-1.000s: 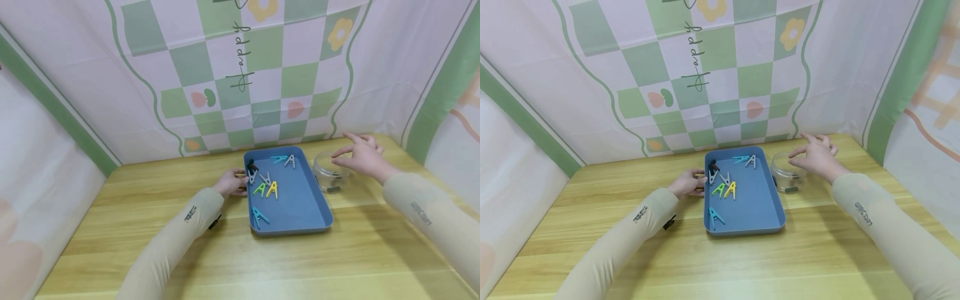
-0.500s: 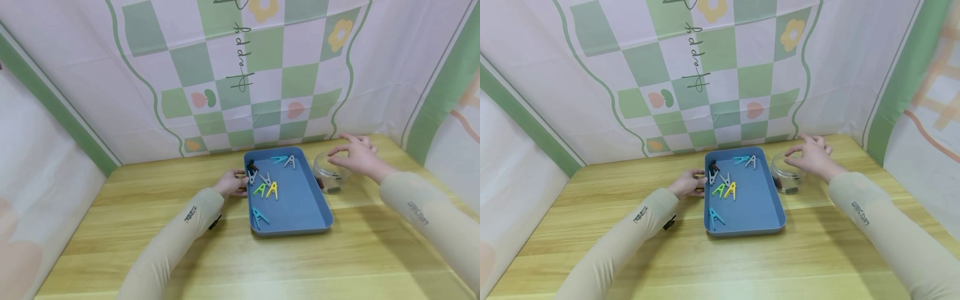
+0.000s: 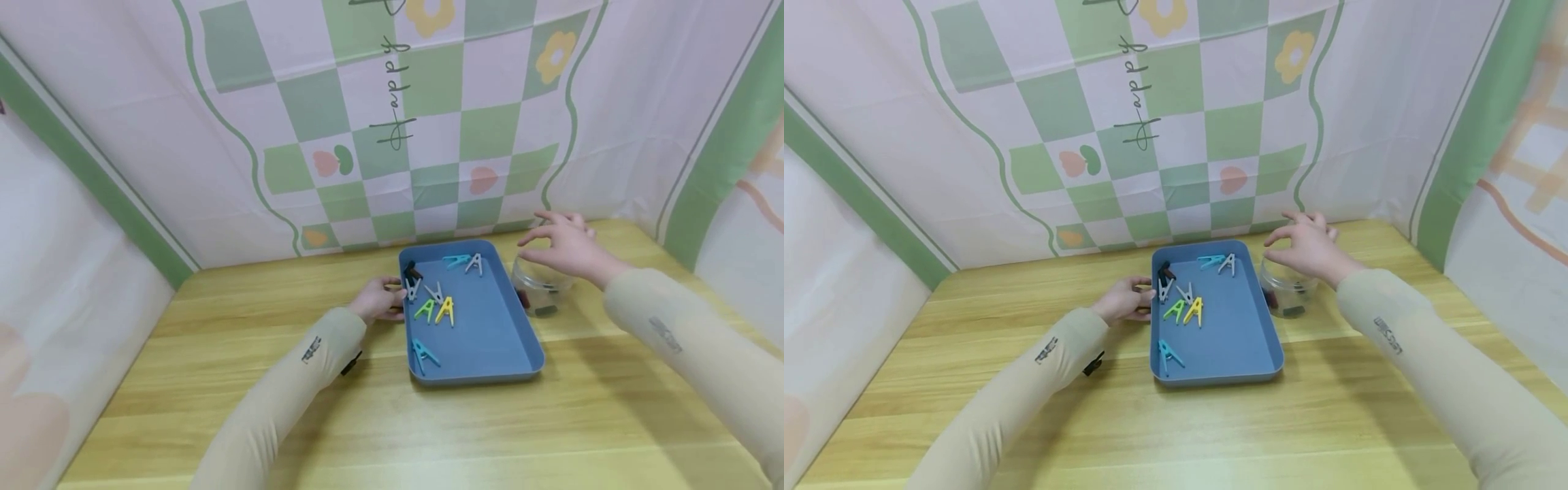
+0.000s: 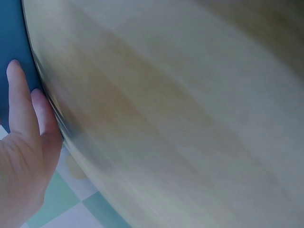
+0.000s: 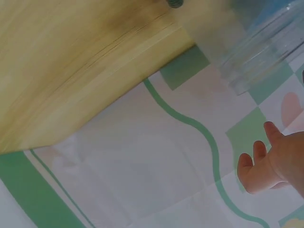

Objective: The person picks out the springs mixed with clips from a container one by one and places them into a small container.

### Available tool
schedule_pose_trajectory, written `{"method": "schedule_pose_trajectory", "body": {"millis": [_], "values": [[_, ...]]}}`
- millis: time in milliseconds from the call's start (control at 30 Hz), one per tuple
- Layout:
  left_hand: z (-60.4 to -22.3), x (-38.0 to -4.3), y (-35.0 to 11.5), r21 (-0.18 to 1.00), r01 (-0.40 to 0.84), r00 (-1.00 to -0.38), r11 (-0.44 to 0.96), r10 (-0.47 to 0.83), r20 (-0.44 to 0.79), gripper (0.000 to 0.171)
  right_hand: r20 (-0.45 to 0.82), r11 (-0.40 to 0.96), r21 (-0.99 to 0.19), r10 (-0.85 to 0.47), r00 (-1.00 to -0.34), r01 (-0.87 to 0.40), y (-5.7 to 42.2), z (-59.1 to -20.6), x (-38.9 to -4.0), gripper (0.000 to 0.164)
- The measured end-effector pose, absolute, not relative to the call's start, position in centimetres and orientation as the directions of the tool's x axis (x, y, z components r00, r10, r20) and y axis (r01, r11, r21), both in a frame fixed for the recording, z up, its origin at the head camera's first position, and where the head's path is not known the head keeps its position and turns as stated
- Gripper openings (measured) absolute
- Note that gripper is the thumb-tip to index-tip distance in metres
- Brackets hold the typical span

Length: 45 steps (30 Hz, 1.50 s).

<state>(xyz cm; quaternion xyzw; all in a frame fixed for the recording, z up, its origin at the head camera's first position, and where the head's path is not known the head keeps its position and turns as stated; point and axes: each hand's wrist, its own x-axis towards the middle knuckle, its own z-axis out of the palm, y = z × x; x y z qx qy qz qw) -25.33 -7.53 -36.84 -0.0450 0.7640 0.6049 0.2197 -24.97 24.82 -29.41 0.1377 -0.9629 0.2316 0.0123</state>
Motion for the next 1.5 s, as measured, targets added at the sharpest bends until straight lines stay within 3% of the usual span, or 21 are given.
{"method": "schedule_pose_trajectory", "body": {"millis": [600, 1100, 1500], "values": [[-36.8, -25.4, -7.6, 0.906, -0.338, -0.895, 0.254, 0.212, -0.393, 0.045, 0.132, 0.816, -0.461, -0.325, -0.937, -0.348, 18.7, -27.2, -25.8, 0.027], [-37.0, -25.5, -7.6, 0.903, -0.332, -0.898, 0.272, 0.203, -0.391, 0.043, 0.129, 0.770, -0.515, -0.366, -0.922, -0.378, 13.5, -27.5, -26.7, 0.026], [-37.0, -25.6, -7.5, 0.901, -0.327, -0.897, 0.286, 0.207, -0.391, 0.042, 0.061, 0.766, -0.566, -0.330, -0.942, -0.305, 12.7, -29.4, -27.3, 0.029]]}}
